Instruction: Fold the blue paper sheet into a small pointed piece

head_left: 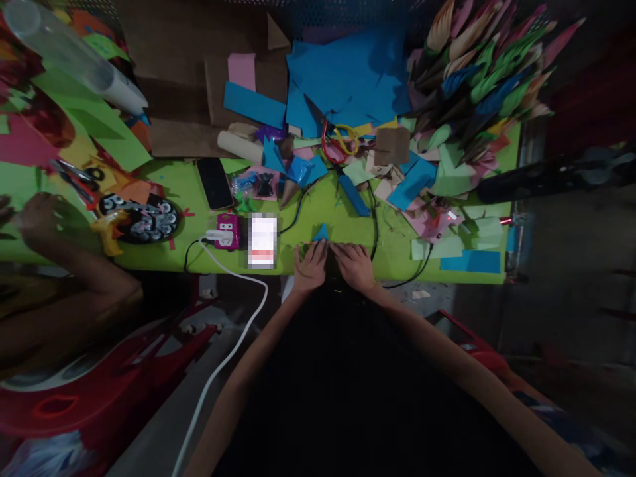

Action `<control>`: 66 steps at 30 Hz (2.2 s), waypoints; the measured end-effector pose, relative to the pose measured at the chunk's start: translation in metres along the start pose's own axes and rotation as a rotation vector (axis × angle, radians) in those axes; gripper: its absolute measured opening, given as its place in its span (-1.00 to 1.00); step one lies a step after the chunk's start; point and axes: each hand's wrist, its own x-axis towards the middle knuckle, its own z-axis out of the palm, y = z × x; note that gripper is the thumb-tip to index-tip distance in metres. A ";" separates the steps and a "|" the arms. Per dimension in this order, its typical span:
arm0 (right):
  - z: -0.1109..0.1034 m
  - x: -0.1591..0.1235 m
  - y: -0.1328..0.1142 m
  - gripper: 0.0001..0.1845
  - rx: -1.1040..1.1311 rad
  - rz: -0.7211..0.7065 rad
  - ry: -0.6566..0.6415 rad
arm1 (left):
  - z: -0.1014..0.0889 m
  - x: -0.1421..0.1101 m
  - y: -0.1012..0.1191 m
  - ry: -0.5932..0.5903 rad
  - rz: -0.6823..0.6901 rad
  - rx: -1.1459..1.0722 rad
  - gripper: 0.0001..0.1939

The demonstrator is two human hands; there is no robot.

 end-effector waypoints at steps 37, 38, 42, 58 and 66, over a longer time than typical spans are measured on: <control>0.002 0.014 -0.007 -0.47 -0.123 0.072 -0.092 | -0.013 -0.006 -0.008 0.060 -0.011 -0.064 -0.43; 0.002 0.014 -0.007 -0.47 -0.118 0.077 -0.093 | -0.014 -0.004 -0.007 0.048 -0.019 -0.062 -0.43; 0.003 0.014 -0.006 -0.45 -0.107 0.090 -0.093 | -0.018 0.001 -0.004 0.002 -0.039 -0.054 -0.41; -0.006 0.010 -0.011 -0.42 -0.041 0.096 -0.051 | -0.023 0.006 -0.002 -0.043 -0.031 -0.009 -0.39; -0.003 0.003 -0.014 -0.41 -0.069 0.004 -0.116 | -0.024 0.008 -0.002 -0.060 -0.033 -0.003 -0.38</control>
